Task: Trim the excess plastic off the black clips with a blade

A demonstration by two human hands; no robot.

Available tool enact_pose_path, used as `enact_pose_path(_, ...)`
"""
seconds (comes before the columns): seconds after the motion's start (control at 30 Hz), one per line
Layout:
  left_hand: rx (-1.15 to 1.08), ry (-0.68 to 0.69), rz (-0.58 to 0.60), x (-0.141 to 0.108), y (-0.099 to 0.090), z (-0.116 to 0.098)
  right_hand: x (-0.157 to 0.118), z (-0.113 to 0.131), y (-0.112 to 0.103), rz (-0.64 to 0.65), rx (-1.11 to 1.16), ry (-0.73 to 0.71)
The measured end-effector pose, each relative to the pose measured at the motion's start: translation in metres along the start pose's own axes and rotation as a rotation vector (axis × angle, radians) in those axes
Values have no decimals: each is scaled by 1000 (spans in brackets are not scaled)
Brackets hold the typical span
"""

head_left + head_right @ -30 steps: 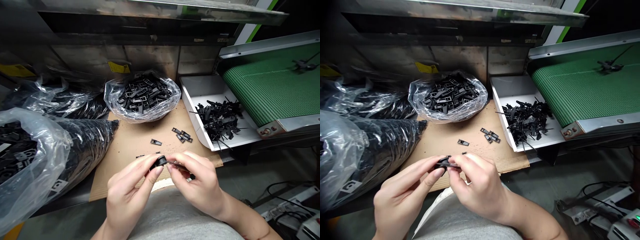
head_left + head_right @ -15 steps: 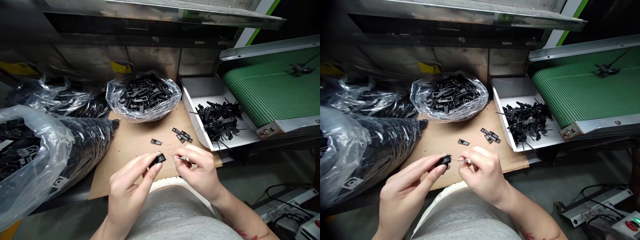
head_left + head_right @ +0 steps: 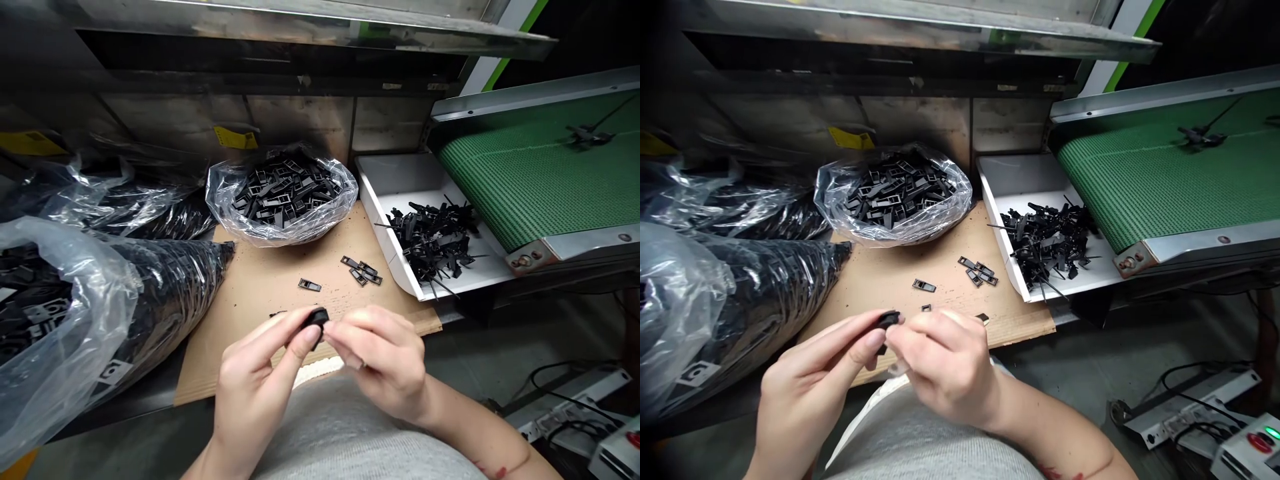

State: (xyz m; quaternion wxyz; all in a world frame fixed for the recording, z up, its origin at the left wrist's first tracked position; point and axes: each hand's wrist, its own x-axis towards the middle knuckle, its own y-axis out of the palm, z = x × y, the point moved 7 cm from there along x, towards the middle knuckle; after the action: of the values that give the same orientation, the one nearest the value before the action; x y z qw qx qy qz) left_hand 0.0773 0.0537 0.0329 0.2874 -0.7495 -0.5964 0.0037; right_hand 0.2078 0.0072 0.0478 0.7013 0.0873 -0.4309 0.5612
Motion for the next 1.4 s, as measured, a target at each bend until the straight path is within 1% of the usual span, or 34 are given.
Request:
enact_pose_path(0.07, -12, -33, -6, 0, -1, 2, -3, 2, 1, -7, 9, -9)
enact_pose_path(0.2, -11, -27, 0, 0, -1, 2, -2, -9, -2, -47, 74, 155)
enact_pose_path(0.27, 10, 4, -5, 1, 0, 0, 2, -13, -3, -34, 68, 187)
enact_pose_path(0.5, 84, 80, -44, 1, -2, -4, 10, -8, 2, 87, -148, 65)
enact_pose_path(0.7, 209, 209, -116, 0, -4, -13, 10, -3, 11, 86, -258, -18)
enact_pose_path(0.8, 208, 227, -120, 0, -3, -13, 12, -4, 13, 79, -271, -15)
enact_pose_path(0.87, 184, 210, -112, -1, -3, -11, 14, -8, 10, 49, -236, 34)
enact_pose_path(1.0, 136, 166, -99, -1, -4, -6, 12, -24, 0, 10, -115, 233)
enact_pose_path(1.13, 113, 194, -79, -1, -4, -7, 4, -30, -5, 17, 23, 335)
enact_pose_path(1.23, 127, 232, -74, -3, 0, -11, -2, -26, -1, 61, 76, 341)
enact_pose_path(1.33, 149, 273, -78, -7, 3, -14, -4, -20, 10, 181, 142, 306)
enact_pose_path(1.37, 159, 274, -93, -8, -1, -12, -6, -23, 11, 191, 170, 342)
enact_pose_path(1.4, 172, 260, -109, -8, -8, -8, -8, -30, 10, 174, 199, 414)
